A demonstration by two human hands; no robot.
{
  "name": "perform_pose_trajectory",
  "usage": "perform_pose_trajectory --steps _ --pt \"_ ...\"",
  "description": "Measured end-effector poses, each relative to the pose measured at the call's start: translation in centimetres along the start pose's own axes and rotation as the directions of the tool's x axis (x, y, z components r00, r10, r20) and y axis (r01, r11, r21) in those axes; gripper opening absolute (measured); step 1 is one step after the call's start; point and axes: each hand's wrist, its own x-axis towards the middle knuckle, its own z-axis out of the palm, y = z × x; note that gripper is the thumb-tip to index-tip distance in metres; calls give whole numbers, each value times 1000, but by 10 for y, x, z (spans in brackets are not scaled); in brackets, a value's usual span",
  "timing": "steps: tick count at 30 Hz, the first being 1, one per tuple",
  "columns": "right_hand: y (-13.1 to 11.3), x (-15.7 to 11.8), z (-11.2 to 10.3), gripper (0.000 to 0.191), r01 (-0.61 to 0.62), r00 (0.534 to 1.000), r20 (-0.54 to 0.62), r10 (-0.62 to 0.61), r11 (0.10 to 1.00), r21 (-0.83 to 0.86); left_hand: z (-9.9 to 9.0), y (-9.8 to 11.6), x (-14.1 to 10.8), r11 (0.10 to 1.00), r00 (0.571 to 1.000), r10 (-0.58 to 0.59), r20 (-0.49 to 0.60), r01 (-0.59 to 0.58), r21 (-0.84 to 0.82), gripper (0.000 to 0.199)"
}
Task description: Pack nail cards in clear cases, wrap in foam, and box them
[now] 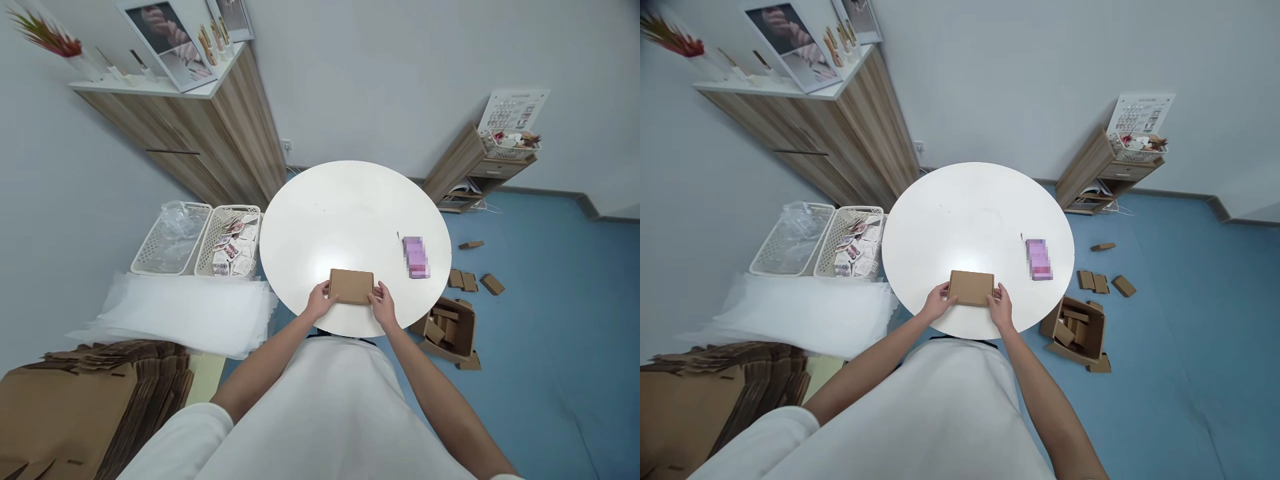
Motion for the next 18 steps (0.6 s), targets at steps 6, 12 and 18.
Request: perform_pose_trajectory --steps 6,12,18 --pt "7 -9 10 56 -31 1000 -5 30 969 -245 1 -8 -2 979 1000 23 -4 -22 202 48" --pt "1 -17 8 58 -152 985 13 171 907 -393 -3 -11 2 960 995 66 75 -84 266 44" --pt "-3 -18 4 61 -165 983 23 184 924 -344 0 -10 1 971 998 28 56 -41 238 48"
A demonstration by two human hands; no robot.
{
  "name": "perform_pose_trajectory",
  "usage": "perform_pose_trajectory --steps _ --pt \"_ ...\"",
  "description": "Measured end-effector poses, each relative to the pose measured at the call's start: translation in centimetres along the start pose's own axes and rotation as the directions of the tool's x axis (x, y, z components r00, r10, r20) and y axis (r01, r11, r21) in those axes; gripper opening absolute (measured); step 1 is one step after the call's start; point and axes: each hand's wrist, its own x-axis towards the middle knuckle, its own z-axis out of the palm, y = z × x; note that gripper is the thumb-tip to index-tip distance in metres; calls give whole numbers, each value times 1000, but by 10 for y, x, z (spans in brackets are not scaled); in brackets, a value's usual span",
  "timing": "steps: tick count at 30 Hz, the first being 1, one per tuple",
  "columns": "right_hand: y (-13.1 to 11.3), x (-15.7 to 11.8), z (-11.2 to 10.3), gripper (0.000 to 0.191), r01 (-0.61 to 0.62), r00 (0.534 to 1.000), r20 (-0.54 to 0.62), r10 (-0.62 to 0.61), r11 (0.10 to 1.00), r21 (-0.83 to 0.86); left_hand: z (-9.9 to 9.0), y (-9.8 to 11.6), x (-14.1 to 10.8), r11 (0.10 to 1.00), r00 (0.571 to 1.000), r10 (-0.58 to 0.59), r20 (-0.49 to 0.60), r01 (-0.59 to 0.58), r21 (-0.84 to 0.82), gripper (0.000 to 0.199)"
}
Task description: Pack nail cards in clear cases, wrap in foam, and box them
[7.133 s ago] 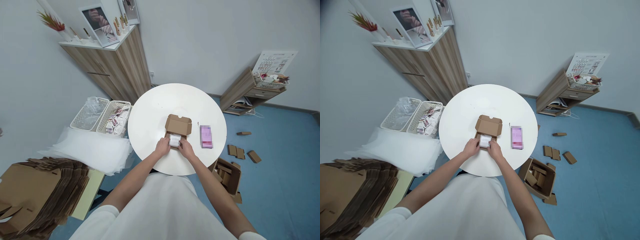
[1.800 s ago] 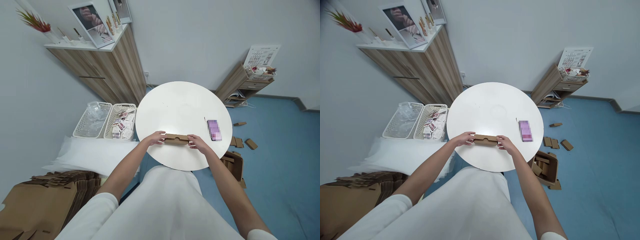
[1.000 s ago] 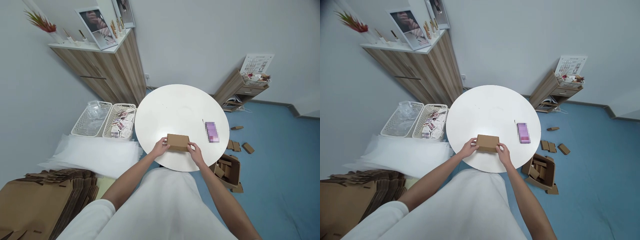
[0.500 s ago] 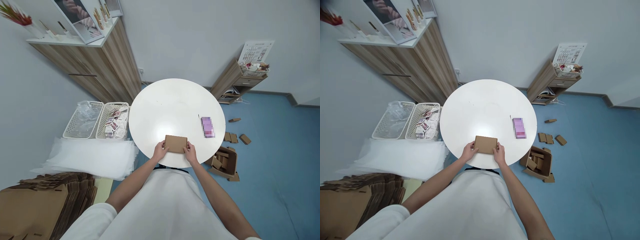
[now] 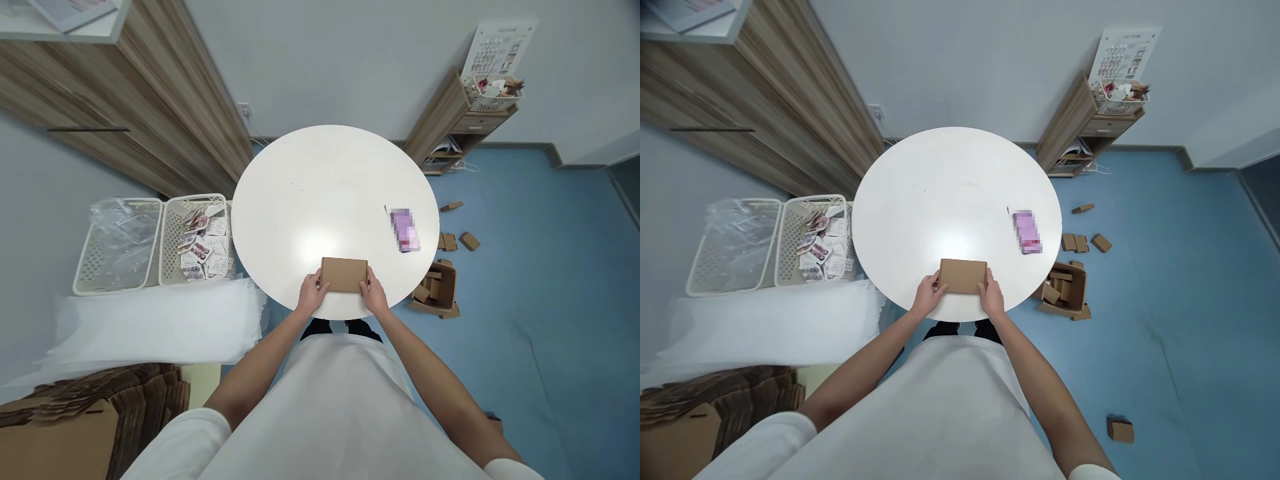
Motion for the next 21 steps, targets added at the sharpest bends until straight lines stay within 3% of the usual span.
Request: perform_pose_trajectory --steps 6,11,16,21 --pt "19 -2 -20 63 12 997 74 -30 973 229 17 12 2 998 1000 8 -12 -9 -66 50" --pt "48 -11 -65 60 54 998 -32 -45 929 366 53 52 4 985 992 126 -30 -128 -111 52" --pt "102 -23 -127 59 58 969 -247 29 939 338 115 120 12 962 962 266 54 -262 -72 53" --pt "182 -28 -181 57 -14 882 -432 189 926 376 205 193 32 949 923 301 242 -315 23 57"
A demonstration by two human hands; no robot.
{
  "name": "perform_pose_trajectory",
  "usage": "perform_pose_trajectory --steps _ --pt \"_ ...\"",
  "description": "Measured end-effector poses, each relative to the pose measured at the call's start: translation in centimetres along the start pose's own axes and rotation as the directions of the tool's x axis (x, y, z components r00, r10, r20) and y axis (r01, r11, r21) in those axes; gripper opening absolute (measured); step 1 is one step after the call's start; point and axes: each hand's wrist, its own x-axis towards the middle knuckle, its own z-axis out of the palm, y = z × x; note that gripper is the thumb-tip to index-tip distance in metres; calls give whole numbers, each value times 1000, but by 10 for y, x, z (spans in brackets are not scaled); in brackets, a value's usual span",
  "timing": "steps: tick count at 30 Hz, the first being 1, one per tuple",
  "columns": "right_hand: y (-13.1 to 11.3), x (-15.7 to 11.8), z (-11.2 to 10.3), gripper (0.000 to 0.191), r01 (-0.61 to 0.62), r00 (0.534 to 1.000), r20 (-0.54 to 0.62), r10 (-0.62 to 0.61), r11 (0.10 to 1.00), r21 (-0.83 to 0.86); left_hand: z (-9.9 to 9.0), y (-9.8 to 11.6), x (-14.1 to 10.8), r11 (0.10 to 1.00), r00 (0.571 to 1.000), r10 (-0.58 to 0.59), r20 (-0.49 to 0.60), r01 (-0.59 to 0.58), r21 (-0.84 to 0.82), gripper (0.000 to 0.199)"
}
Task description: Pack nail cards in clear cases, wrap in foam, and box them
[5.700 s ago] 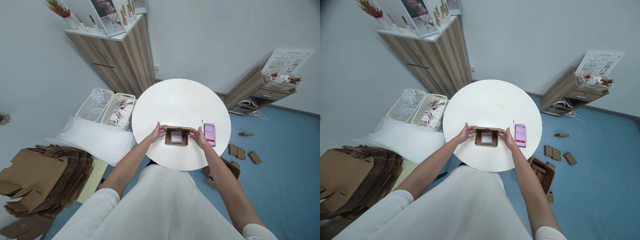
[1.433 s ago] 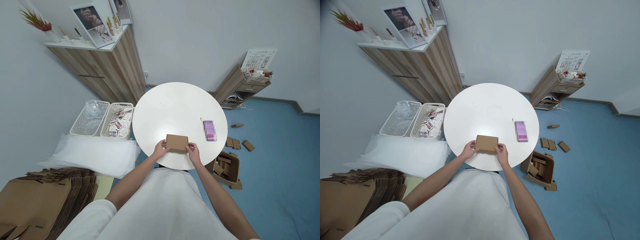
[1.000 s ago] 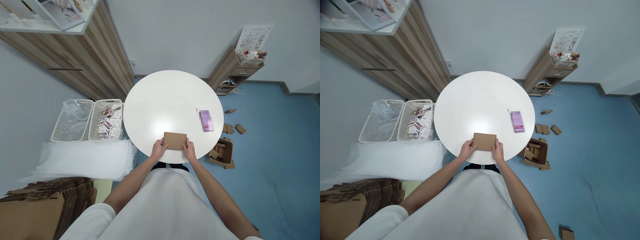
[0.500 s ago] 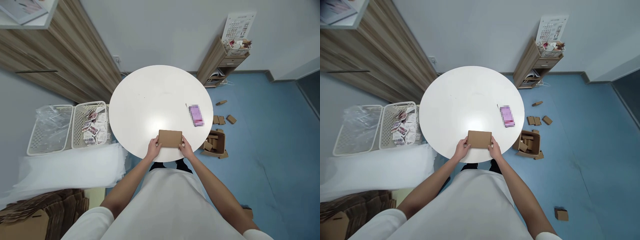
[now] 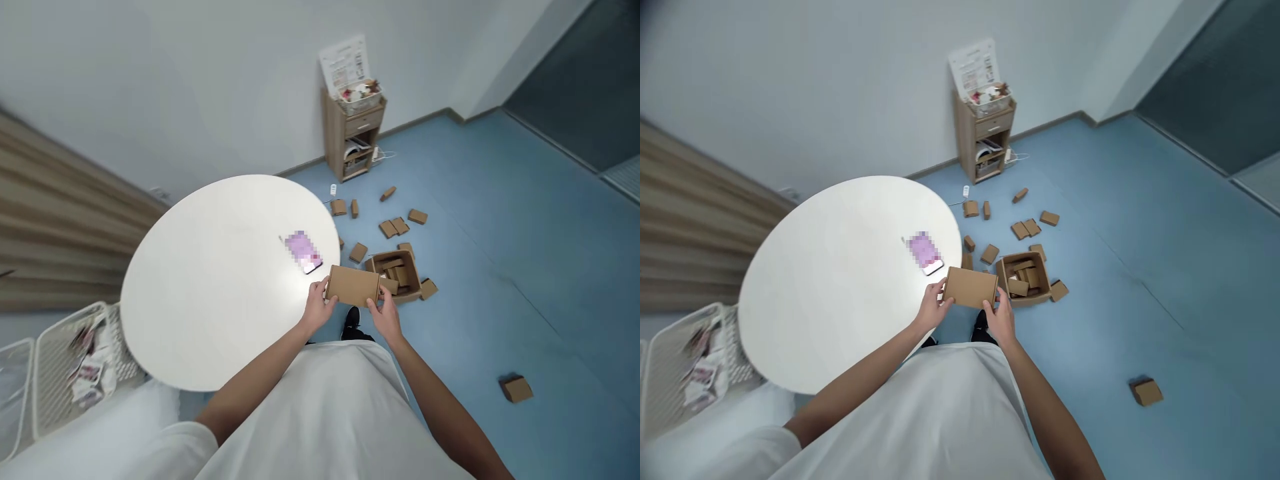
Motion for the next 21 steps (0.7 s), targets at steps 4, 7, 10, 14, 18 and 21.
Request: perform_pose_trajectory --steps 4,7,10,14,18,21 --pt "41 20 -49 60 -73 984 -160 75 997 16 66 36 45 995 981 0 193 -18 94 63" --pt "63 30 -80 62 -104 966 -237 107 994 24 105 56 72 990 944 67 322 -103 94 66" --pt "78 39 -102 65 -129 947 -290 136 991 43 133 73 95 981 904 134 407 -180 76 66" --pt "90 45 -117 67 -112 932 -340 123 992 52 157 92 113 945 850 255 461 -321 69 60" --pt "97 37 -111 62 -87 926 -372 69 996 -32 161 99 110 911 809 296 507 -399 104 61" --pt "102 25 -98 57 -63 951 -303 55 998 -16 151 90 96 930 826 232 513 -343 131 55"
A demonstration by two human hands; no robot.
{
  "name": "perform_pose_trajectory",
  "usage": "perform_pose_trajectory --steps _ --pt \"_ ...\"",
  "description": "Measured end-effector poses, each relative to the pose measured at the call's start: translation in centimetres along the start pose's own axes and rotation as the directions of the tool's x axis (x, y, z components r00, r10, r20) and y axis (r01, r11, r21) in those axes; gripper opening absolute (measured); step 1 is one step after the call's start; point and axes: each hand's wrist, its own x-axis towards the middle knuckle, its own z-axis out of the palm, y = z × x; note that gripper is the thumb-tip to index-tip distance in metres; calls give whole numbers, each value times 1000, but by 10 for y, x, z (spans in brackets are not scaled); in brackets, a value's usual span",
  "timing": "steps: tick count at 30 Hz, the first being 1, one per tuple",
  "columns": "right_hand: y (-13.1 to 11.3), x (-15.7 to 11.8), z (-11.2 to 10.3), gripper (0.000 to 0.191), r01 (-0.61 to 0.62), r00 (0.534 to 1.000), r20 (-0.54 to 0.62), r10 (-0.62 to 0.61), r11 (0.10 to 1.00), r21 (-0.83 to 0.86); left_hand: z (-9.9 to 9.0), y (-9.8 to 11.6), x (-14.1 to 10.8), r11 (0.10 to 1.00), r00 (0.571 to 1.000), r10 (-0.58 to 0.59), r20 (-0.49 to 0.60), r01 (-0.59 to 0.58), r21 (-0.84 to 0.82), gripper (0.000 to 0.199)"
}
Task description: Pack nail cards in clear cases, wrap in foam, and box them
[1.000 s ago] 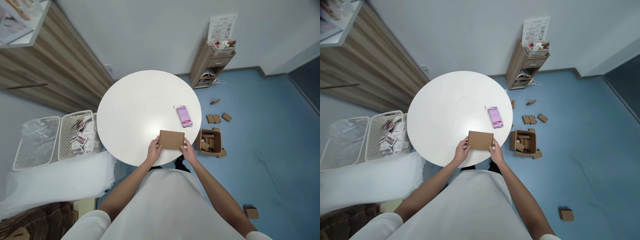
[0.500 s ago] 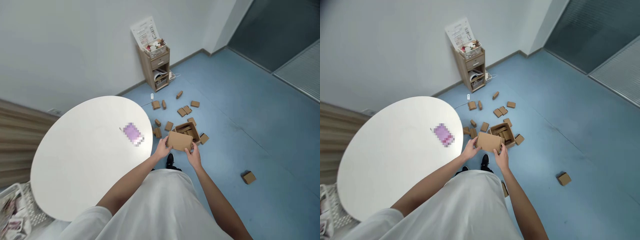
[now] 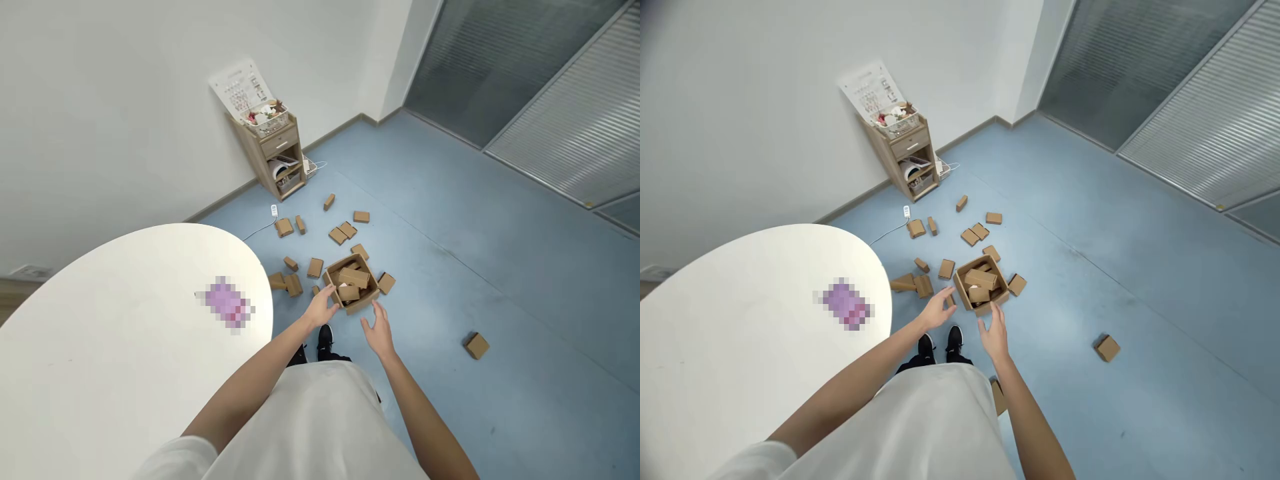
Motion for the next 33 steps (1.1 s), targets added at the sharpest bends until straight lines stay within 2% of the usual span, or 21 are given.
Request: perform_pose_trajectory --steps 2,5,8,10,13,17,20,23,26,29,33 --pt "1 -7 8 53 -19 996 87 15 999 50 -3 -8 -19 996 997 -78 -8 78 -51 49" --pt "-8 -10 25 49 -17 971 237 -9 994 107 -12 -24 -56 961 982 -186 -19 178 -214 46" --pt "-33 -2 48 46 61 923 367 -114 986 153 -30 -39 -96 919 947 -286 -150 226 -322 47" --pt "-57 4 66 45 128 870 450 -199 974 185 -45 -46 -123 894 896 -362 -258 256 -366 46" --pt "-101 6 95 43 227 769 554 -320 946 231 -69 -53 -164 858 791 -462 -402 284 -427 44" --pt "-159 -14 133 40 323 585 678 -446 894 309 -93 -60 -223 823 630 -545 -553 279 -494 42" --pt "-193 -48 164 40 341 448 760 -471 876 342 -98 -70 -278 802 526 -584 -617 260 -538 41" --pt "-216 -96 197 40 343 346 814 -466 871 353 -92 -86 -342 764 427 -639 -640 259 -591 41" --pt "-231 -151 228 39 350 258 848 -462 863 364 -79 -106 -408 713 329 -699 -635 256 -653 41" --pt "-248 -205 256 39 368 177 867 -466 848 381 -68 -127 -473 665 251 -746 -617 238 -708 42" --pt "-275 -269 286 38 414 88 885 -457 825 385 -59 -151 -543 605 149 -796 -587 238 -760 45"
